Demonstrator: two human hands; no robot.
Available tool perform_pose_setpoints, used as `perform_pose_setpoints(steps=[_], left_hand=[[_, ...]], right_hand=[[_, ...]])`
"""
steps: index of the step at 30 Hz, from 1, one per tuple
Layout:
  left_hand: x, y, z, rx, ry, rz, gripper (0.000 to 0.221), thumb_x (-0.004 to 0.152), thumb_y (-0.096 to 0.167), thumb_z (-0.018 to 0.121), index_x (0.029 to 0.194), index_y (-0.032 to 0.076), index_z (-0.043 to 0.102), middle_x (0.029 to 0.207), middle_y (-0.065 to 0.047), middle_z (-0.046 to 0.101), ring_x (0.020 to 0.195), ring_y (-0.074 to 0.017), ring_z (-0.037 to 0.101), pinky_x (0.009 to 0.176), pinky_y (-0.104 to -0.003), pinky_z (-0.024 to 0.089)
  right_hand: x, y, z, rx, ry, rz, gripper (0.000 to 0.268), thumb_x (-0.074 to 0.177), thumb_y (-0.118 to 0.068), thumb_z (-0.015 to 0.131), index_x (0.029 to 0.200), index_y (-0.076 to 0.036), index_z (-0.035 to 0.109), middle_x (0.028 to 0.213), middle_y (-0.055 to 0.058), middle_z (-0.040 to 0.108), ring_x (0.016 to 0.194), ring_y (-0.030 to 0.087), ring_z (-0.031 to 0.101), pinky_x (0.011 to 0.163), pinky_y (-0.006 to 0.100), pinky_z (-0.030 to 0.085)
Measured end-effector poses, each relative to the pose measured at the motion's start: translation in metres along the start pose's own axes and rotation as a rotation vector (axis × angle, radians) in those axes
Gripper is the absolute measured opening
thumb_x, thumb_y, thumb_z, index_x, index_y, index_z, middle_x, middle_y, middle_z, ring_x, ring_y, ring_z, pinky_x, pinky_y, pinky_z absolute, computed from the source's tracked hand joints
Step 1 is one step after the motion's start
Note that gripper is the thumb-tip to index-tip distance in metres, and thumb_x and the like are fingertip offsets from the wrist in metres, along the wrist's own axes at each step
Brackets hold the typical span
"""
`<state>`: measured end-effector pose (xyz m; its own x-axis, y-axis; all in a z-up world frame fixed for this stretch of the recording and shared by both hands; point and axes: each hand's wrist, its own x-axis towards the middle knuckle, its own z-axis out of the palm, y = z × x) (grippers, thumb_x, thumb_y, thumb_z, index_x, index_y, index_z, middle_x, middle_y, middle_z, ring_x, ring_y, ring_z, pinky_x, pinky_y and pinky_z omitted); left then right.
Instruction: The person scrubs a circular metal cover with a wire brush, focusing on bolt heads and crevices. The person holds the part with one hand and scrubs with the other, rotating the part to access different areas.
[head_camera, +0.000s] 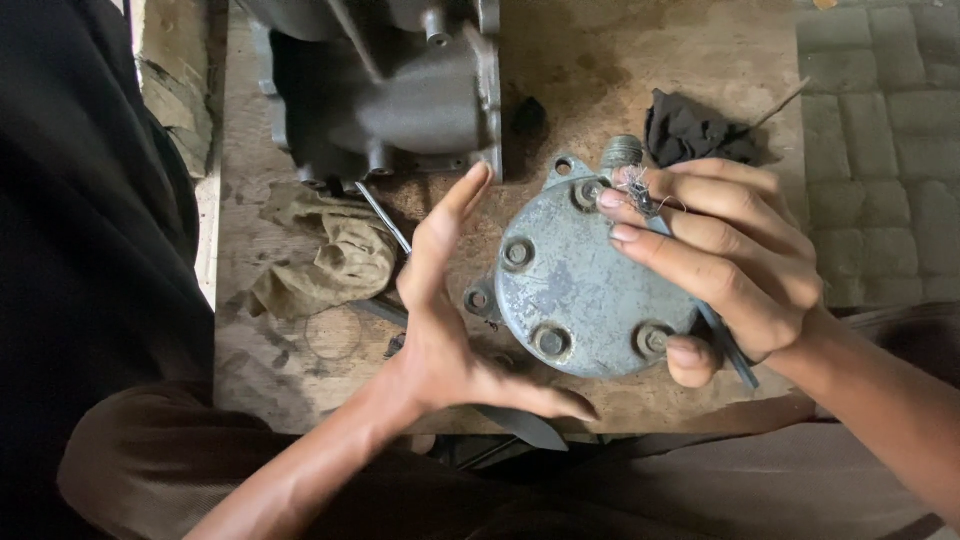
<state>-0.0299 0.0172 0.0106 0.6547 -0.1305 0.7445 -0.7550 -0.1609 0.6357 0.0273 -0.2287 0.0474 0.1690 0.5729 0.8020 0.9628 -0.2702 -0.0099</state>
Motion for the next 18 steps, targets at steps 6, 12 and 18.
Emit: perform_pose_setpoints(steps=[6, 12, 18], left_hand=[[-0.003, 0.025, 0.003, 0.604, -0.203, 0.188, 0.056, 0.112, 0.062, 0.041, 0.154, 0.025, 0.036, 0.159, -0.024, 0.044, 0.153, -0.0506, 0.047, 0.13, -0.072, 0.037], [0.015, 0.035, 0.008, 0.612, -0.229, 0.176, 0.05, 0.109, 0.05, 0.028, 0.139, 0.025, 0.059, 0.149, -0.02, 0.053, 0.146, -0.0454, 0.051, 0.126, -0.067, 0.032], [0.019, 0.036, 0.012, 0.561, -0.172, 0.253, 0.037, 0.109, 0.046, 0.048, 0.132, 0.024, 0.066, 0.146, -0.017, 0.053, 0.142, -0.0436, 0.054, 0.124, -0.067, 0.038]], right_hand=[[-0.002, 0.003, 0.003, -0.018, 0.012, 0.005, 0.066, 0.105, -0.044, 0.026, 0.11, 0.01, 0.065, 0.108, 0.03, 0.075, 0.102, 0.049, 0.072, 0.09, 0.059, 0.057], [0.001, 0.001, 0.002, -0.007, 0.002, 0.012, 0.064, 0.106, -0.04, 0.026, 0.11, 0.011, 0.065, 0.109, 0.031, 0.074, 0.106, 0.049, 0.07, 0.092, 0.06, 0.057], [-0.004, 0.002, 0.003, -0.013, 0.014, 0.026, 0.065, 0.106, -0.042, 0.027, 0.115, 0.01, 0.065, 0.11, 0.032, 0.074, 0.105, 0.049, 0.071, 0.094, 0.06, 0.057]])
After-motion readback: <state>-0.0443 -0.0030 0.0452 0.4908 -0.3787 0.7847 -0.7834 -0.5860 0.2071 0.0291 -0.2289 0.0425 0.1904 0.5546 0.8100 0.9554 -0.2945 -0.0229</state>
